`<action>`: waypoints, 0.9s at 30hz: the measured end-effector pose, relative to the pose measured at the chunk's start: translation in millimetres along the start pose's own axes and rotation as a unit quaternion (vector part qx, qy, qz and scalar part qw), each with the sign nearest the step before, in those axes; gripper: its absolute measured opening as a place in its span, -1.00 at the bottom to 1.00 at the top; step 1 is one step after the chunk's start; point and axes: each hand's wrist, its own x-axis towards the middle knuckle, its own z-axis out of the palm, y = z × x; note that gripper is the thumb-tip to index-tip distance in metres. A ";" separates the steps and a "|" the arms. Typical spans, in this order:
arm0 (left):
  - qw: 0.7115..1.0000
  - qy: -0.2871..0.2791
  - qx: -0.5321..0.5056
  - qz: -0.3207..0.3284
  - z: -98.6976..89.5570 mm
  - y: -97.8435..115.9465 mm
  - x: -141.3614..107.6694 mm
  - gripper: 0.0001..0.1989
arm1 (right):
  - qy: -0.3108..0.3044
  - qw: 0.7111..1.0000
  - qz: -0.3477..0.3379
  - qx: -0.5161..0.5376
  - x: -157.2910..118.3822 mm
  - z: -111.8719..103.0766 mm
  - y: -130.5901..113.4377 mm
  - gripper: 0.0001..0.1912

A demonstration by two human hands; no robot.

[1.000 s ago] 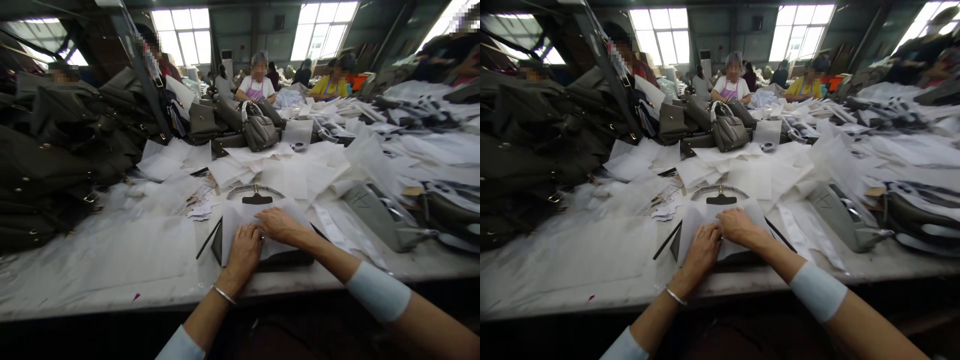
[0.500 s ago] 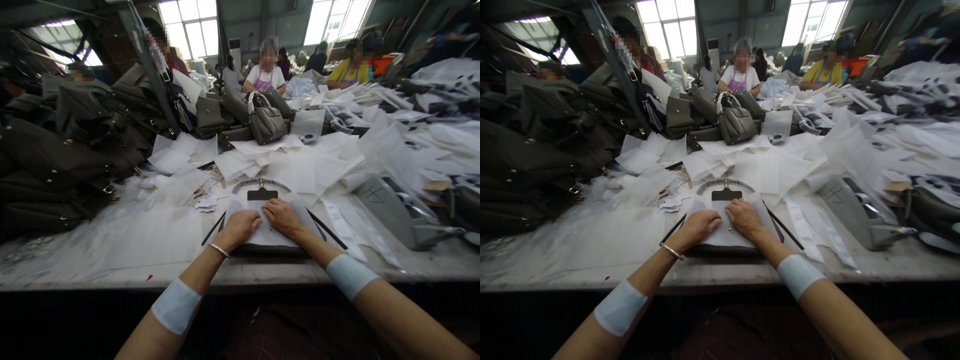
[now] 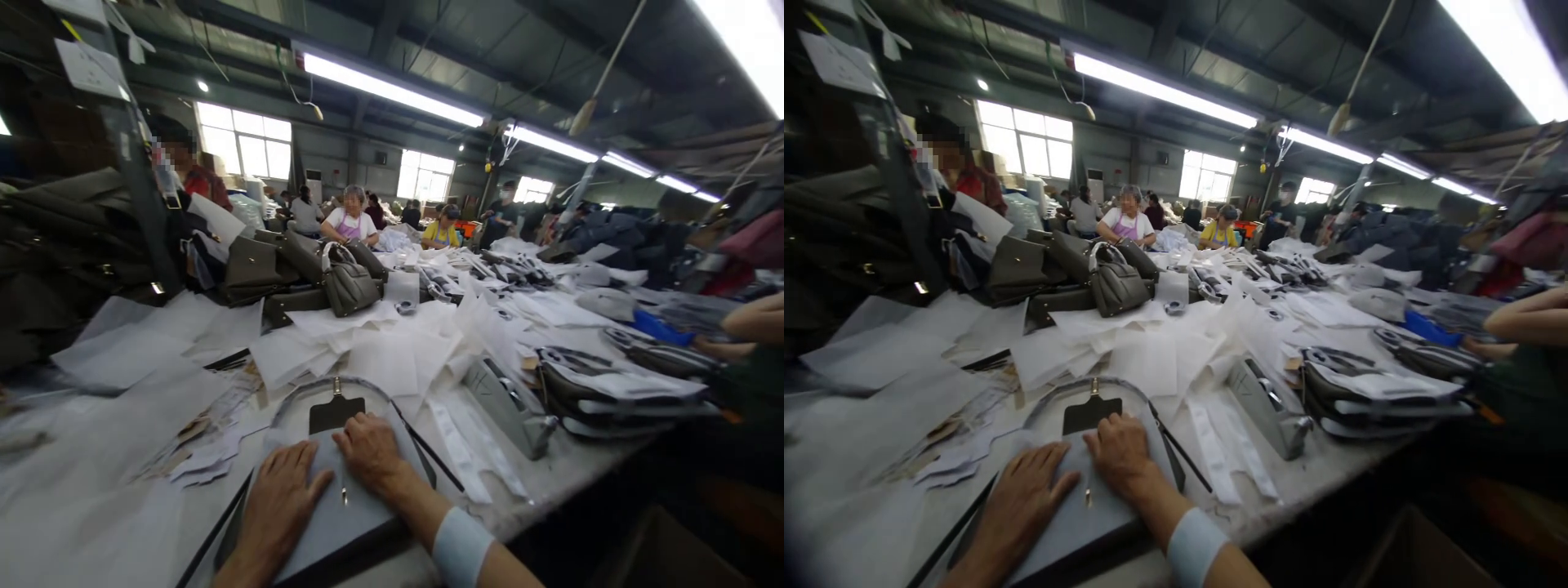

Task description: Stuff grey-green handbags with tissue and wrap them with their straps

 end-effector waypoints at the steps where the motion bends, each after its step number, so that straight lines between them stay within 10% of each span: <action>1: 1.000 -0.004 0.000 -0.005 -1.7 0.6 0.0 -0.49 | -0.003 1.000 0.007 0.002 0.5 -0.9 -0.3 -0.65; 20: 1.000 -0.010 0.030 -0.005 -22.2 10.5 5.3 -0.53 | -0.006 0.998 0.064 0.013 6.3 -2.0 1.0 -0.68; 27: 0.999 0.018 0.034 -0.009 -22.7 14.2 2.7 -0.63 | 0.046 0.994 0.070 0.064 9.3 13.4 13.7 -0.23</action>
